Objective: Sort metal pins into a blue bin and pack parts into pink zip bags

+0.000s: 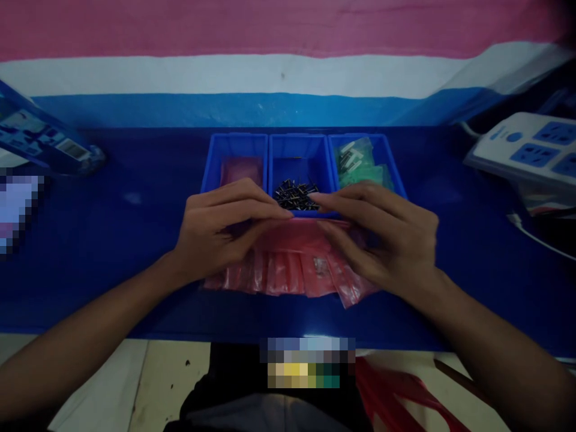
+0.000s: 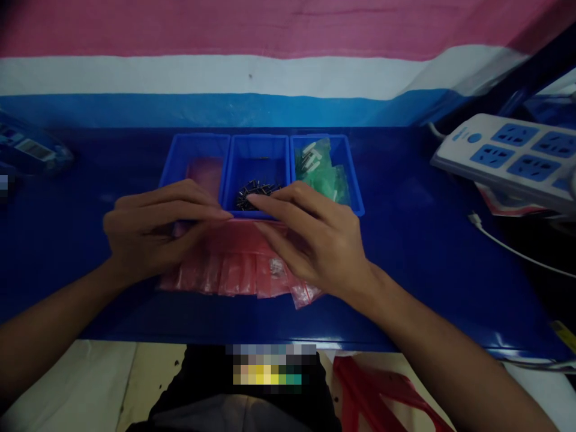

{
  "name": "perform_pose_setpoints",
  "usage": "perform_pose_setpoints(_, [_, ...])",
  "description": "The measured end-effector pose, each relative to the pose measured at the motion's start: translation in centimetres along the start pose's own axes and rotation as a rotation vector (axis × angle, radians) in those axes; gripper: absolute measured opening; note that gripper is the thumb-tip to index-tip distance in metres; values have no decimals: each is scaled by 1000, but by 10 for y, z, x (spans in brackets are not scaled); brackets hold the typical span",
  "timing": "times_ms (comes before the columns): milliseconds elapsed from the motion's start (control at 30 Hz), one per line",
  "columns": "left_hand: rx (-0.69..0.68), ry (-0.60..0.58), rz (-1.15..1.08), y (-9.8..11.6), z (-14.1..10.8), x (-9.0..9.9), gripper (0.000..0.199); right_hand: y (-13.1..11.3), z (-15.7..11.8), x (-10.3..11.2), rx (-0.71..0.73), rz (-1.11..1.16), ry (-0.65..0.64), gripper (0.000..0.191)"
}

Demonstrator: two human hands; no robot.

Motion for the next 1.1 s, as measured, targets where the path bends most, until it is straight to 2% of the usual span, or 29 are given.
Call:
perform_pose_setpoints(67, [33, 45, -32, 0, 0, 3, 39, 0, 0, -2, -36, 26, -31, 22])
perform_pose_setpoints(200, [175, 76, -100, -3, 1, 6, 66, 2, -1, 3, -302, 41, 129, 11])
perform_pose_setpoints(267, [210, 83, -91, -6, 2, 7, 59, 2, -2, 5, -414, 96, 176, 11])
perform_pose_setpoints(333, [225, 140, -81, -15, 6, 11, 48, 1, -2, 5, -427, 176, 183, 14])
perform_pose_setpoints(467, [208, 277, -132, -43, 19, 33, 52, -4, 1, 5, -334, 211, 181, 18])
perform_pose_setpoints(567, [281, 371, 20, -71, 25, 55, 47, -5, 3, 5, -338, 187, 194, 18])
perform_pose_setpoints(600, [301, 368, 76, -79, 25, 61, 48, -4, 3, 5, -333, 186, 199, 18])
perform_pose_setpoints(733, [263, 221, 273, -100, 17, 72, 59, -3, 3, 4, -283, 185, 178, 18])
perform_pose_setpoints(833, [110, 148, 500, -101, 14, 72, 55, -2, 3, 2, -265, 190, 150, 17])
perform_pose_setpoints(900, [68, 56, 491, -99, 15, 66, 54, -2, 2, 1, -254, 187, 148, 15])
perform_pose_setpoints(1033, [325, -154, 302, -103, 17, 57, 57, -3, 0, 0, -241, 175, 142, 12])
perform_pose_setpoints(1100, [383, -209, 269, -104, 18, 57, 54, -4, -1, 1, -230, 160, 126, 13])
Point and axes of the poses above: each hand's wrist, its own z-axis towards the middle knuckle, its own x-axis out of the back of the hand, y = z × x, the point moved 3 cm from there along z, towards the middle knuckle, and after that the axes turned 15 degrees about y, right-handed, at the moved point
